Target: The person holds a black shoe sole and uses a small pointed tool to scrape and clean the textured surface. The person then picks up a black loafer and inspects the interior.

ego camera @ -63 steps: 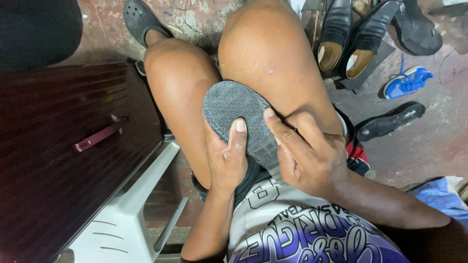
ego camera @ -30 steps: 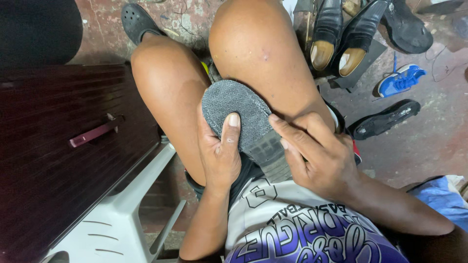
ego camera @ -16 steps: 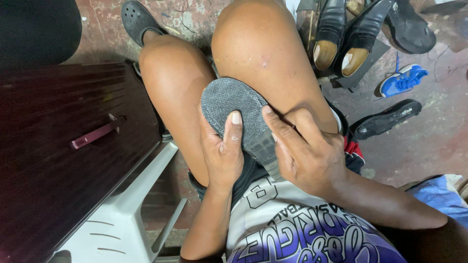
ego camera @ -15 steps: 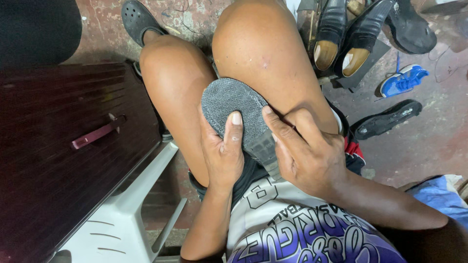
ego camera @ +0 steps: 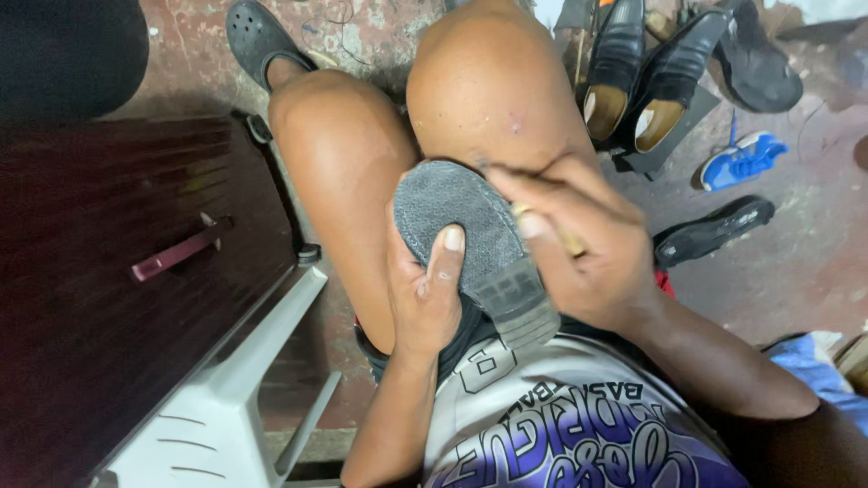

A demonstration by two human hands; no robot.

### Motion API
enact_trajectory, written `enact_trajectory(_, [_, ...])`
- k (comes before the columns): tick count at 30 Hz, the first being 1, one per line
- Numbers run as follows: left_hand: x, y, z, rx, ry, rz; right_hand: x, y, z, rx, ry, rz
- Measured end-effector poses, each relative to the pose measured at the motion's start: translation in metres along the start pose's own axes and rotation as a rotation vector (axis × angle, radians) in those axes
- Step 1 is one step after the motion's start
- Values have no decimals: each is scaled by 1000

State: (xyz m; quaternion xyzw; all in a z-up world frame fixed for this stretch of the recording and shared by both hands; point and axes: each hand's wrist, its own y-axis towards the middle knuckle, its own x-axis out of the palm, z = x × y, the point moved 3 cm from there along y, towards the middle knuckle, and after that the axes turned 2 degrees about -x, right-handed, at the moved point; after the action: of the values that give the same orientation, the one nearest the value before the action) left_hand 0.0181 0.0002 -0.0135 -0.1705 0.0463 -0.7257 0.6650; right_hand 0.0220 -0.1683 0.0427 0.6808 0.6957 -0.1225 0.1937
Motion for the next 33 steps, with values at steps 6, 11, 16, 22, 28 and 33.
enact_trajectory(6, [-1, -5, 5, -25, -91, -45, -18, -21, 18, 282, 38, 53])
enact_trajectory(11, [2, -9, 6, -5, 33, -15, -22, -37, 2, 34, -143, -11])
enact_trajectory(16, [5, -9, 4, 39, 72, -7, -15, -41, -3, -31, -214, -13])
enact_trajectory(22, [4, -10, 5, 31, 77, 3, -12, -40, -7, -65, -290, -48])
enact_trajectory(28, [1, -7, -1, 25, 205, 28, -4, -36, -14, -58, -372, -67])
enact_trajectory(33, [-6, -1, -2, 77, 333, 21, 1, -24, -13, -57, -342, -63])
